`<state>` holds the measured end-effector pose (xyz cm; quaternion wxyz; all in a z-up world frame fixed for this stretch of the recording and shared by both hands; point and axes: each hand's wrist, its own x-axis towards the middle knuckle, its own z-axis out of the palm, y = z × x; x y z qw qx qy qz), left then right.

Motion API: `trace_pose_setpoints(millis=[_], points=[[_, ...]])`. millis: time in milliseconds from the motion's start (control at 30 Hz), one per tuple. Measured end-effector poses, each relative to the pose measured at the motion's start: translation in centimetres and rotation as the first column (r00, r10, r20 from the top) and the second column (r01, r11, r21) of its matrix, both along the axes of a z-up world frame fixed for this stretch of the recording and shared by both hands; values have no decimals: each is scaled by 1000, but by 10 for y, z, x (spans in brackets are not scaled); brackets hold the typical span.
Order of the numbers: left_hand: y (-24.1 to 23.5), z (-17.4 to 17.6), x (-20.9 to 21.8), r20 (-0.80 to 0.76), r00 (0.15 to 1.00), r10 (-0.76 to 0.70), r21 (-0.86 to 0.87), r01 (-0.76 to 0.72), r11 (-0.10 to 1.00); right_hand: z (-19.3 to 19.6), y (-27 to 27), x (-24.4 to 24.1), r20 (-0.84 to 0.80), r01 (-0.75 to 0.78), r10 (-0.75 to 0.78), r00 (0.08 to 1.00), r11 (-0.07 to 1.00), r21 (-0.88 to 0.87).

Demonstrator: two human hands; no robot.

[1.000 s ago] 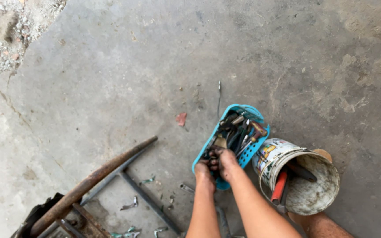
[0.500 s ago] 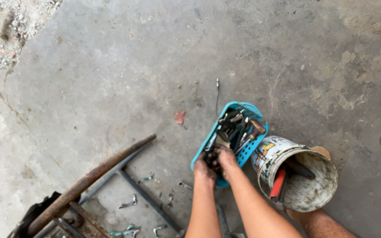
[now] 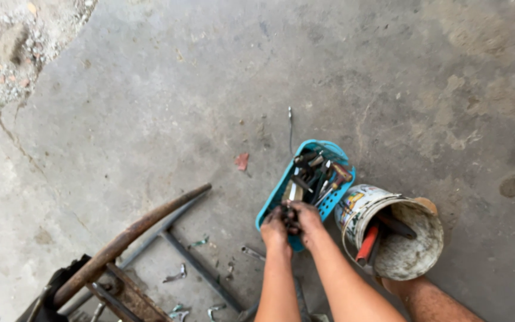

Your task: Repairing a motorcycle engine by searching for tools in a basket and using a wrench and screwdriver on the engine block.

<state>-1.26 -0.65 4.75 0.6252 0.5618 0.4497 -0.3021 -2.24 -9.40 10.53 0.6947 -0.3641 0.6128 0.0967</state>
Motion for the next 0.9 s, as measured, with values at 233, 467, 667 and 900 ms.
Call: trace_pose_setpoints(millis=[233,467,667,900], points=[[-5,127,18,85,991,-107,103,98,990,77,25,4,85,-7,11,996,999,-46],[24,229,45,211,943,-257,-15,266,964,190,51,-8,253,-16,52,966,989,-144],[73,402,49,474,833,-287,-207,422,883,344,81,-30,270,-203,366,890,850,-486],[193,579,14,720,685,-112,-316,467,826,549,156,-86,438,-105,471,766,763,-638]])
